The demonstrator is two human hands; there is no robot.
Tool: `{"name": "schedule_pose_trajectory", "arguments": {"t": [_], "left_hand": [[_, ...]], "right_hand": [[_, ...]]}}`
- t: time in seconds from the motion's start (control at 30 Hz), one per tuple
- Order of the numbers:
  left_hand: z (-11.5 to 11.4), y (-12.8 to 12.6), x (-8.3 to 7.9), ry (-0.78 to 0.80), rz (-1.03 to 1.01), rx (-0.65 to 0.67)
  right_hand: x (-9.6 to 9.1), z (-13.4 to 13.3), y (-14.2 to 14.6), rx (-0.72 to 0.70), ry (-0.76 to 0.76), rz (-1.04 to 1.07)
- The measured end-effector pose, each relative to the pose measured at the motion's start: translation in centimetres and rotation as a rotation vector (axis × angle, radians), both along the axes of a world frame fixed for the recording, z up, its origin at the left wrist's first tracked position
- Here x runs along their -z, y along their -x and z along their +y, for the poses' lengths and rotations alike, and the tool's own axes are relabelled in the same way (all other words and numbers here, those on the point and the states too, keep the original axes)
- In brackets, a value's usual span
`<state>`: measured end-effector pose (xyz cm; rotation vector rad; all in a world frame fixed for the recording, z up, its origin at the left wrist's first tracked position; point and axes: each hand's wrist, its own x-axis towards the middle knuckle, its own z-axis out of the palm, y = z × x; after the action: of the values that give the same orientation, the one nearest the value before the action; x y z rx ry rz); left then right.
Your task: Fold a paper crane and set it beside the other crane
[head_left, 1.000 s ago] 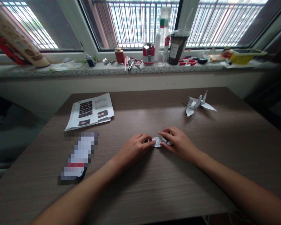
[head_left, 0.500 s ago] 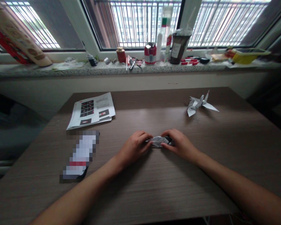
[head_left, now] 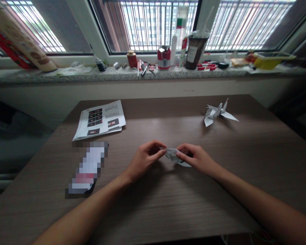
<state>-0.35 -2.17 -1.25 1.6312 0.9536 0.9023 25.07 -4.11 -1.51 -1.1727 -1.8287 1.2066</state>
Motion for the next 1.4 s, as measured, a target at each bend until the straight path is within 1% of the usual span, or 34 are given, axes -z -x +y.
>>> {"name": "schedule_pose_trajectory", "arguments": {"t": [0.17, 0.33, 0.5, 0.7, 0.8, 1.13, 1.4], "left_hand": [[0.1, -0.1, 0.2, 0.058, -0.062, 0.009], [0.0, -0.1, 0.0, 0.073, -0.025, 0.021], [-0.2, -0.3, -0.2, 0.1, -0.028, 0.048], [-0.3, -0.5, -0.5, 0.082, -0.014, 0.023], [-0.4, -0.6, -0.8, 0.077, -0.003, 0.031], [-0.5, -0.9, -1.2, 0.079, -0.01, 0.047], [-0.6, -0.8, -0.9, 0.046, -0.002, 0.074]], "right_hand": [[0.1, 0.1, 0.0, 0.051, 0.043, 0.0], [-0.3, 0.0, 0.1, 0.091, 0.045, -0.04], [-0.4, -0.1, 0.2, 0.084, 0.044, -0.059], [-0.5, -0.2, 0.3, 0.009, 0.131, 0.001], [-0.4, -0.1, 0.4, 0.005, 0.154, 0.008], [-0.2, -0.1, 0.5, 0.057, 0.127, -0.039], [0.0, 0.1, 0.2, 0.053, 0.032, -0.097]]}}
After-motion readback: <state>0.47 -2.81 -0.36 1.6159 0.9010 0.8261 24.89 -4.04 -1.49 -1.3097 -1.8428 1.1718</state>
